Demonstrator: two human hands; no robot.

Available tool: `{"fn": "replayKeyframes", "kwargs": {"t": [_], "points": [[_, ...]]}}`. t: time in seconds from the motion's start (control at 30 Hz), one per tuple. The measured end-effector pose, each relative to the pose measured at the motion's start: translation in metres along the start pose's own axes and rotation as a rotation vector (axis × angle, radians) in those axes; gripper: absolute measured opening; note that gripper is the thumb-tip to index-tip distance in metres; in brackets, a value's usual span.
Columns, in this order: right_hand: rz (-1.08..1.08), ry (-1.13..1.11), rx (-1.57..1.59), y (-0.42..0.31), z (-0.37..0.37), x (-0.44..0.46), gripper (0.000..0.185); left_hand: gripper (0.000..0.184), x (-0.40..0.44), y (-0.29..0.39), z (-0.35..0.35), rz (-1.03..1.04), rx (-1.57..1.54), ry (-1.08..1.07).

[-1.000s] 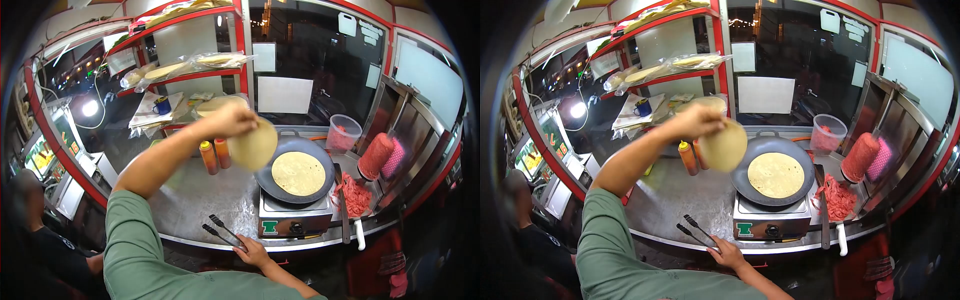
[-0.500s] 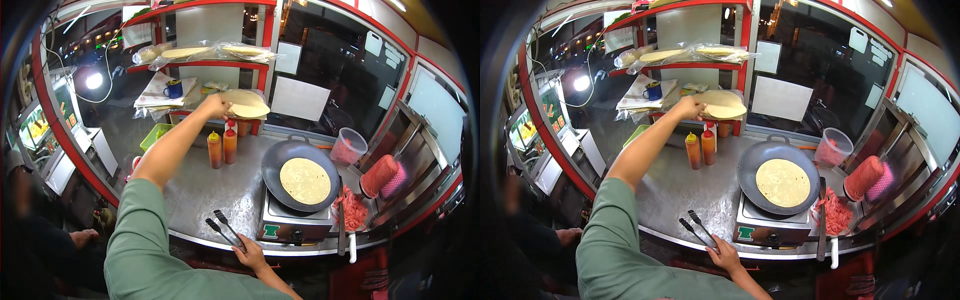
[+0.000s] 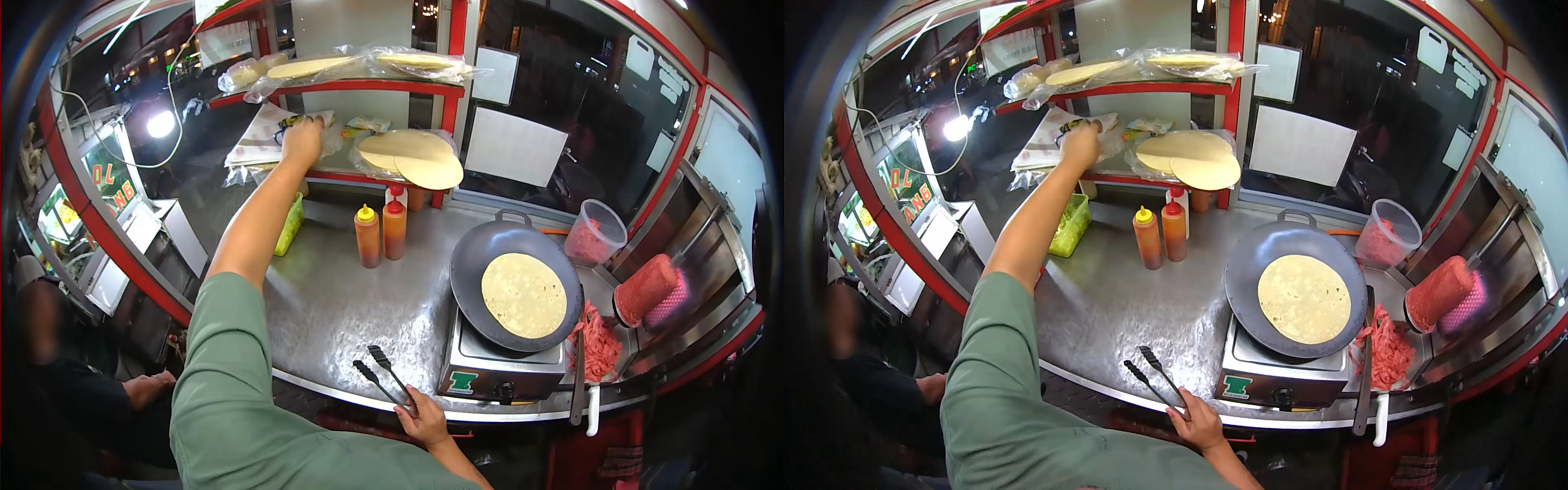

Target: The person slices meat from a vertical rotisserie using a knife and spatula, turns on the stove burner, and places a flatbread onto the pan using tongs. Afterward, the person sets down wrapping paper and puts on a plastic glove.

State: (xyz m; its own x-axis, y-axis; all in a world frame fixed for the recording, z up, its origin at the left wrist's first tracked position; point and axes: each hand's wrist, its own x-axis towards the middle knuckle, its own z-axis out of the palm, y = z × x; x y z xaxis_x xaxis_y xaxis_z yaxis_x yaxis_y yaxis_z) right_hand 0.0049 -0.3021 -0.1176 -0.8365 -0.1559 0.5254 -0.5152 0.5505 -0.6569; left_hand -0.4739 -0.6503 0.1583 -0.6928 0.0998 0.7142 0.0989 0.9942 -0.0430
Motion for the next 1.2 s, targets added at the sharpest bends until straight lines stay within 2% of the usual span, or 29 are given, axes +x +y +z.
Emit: {"fn": "replayKeyframes", "kwargs": {"t": [0.07, 0.17, 0.2, 0.3, 0.33, 0.43, 0.5, 0.53, 0.57, 0.63, 0.7, 0.77, 0.83, 0.97, 1.0, 1.1, 1.13, 1.2], "points": [[-0.015, -0.01, -0.032, 0.0, -0.001, 0.0, 0.055, 0.032, 0.005, -0.002, 0.007, -0.037, 0.073, 0.007], [-0.064, 0.072, 0.023, -0.001, 0.001, 0.006, 0.055, 0.024, 0.003, 0.037, -0.025, 0.251, -0.308, -0.221], [-0.067, 0.091, 0.018, -0.001, 0.002, 0.007, 0.056, 0.022, -0.002, 0.066, -0.069, 0.289, -0.372, -0.249], [-0.011, 0.011, -0.038, -0.003, -0.001, 0.003, 0.057, 0.024, 0.01, 0.074, -0.094, 0.422, -0.346, -0.61], [-0.024, 0.029, -0.004, -0.002, -0.002, 0.003, 0.057, 0.031, 0.007, 0.086, -0.143, 0.479, -0.504, -0.851], [-0.061, 0.071, -0.002, -0.001, 0.002, 0.006, 0.056, 0.044, 0.025, 0.076, -0.166, 0.461, -1.172, -0.762], [-0.047, 0.041, -0.019, -0.005, -0.002, 0.007, 0.055, 0.052, 0.051, 0.064, -0.18, 0.297, -1.251, -0.446], [-0.054, 0.043, -0.012, -0.004, -0.003, 0.008, 0.056, 0.052, 0.069, 0.044, -0.186, 0.288, -1.587, -0.736], [-0.059, 0.043, -0.006, -0.004, -0.003, 0.009, 0.056, 0.043, 0.076, 0.037, -0.195, 0.33, -1.737, -1.034], [-0.047, 0.04, 0.009, -0.004, -0.004, 0.007, 0.056, 0.039, 0.066, 0.041, -0.191, 0.211, -1.181, -1.015], [-0.017, 0.041, 0.028, -0.004, -0.004, 0.006, 0.055, 0.028, 0.057, 0.047, -0.181, 0.06, -0.847, -1.293], [-0.036, 0.044, 0.03, -0.002, -0.003, 0.006, 0.055, 0.026, 0.041, 0.042, -0.135, 0.033, -0.64, -1.288], [-0.051, 0.034, 0.018, -0.003, -0.004, 0.007, 0.056, 0.025, 0.033, 0.027, -0.089, 0.24, -0.457, -1.099], [-0.071, 0.016, 0.011, -0.003, -0.005, 0.008, 0.057, 0.031, 0.012, 0.002, -0.04, 0.305, -0.182, -0.619], [-0.085, 0.033, 0.014, -0.003, -0.004, 0.009, 0.057, 0.034, 0.01, -0.01, -0.016, 0.176, -0.3, -0.396], [-0.094, 0.036, 0.012, 0.001, -0.002, 0.007, 0.058, 0.037, 0.017, -0.03, 0.002, -0.125, -0.437, -0.066], [-0.08, 0.022, 0.007, -0.001, -0.003, 0.006, 0.058, 0.065, 0.025, -0.057, 0.035, -0.169, -0.501, 0.067], [-0.058, -0.004, -0.003, -0.003, -0.005, 0.008, 0.058, 0.092, 0.019, -0.065, 0.044, -0.206, -0.133, 0.483]]}}
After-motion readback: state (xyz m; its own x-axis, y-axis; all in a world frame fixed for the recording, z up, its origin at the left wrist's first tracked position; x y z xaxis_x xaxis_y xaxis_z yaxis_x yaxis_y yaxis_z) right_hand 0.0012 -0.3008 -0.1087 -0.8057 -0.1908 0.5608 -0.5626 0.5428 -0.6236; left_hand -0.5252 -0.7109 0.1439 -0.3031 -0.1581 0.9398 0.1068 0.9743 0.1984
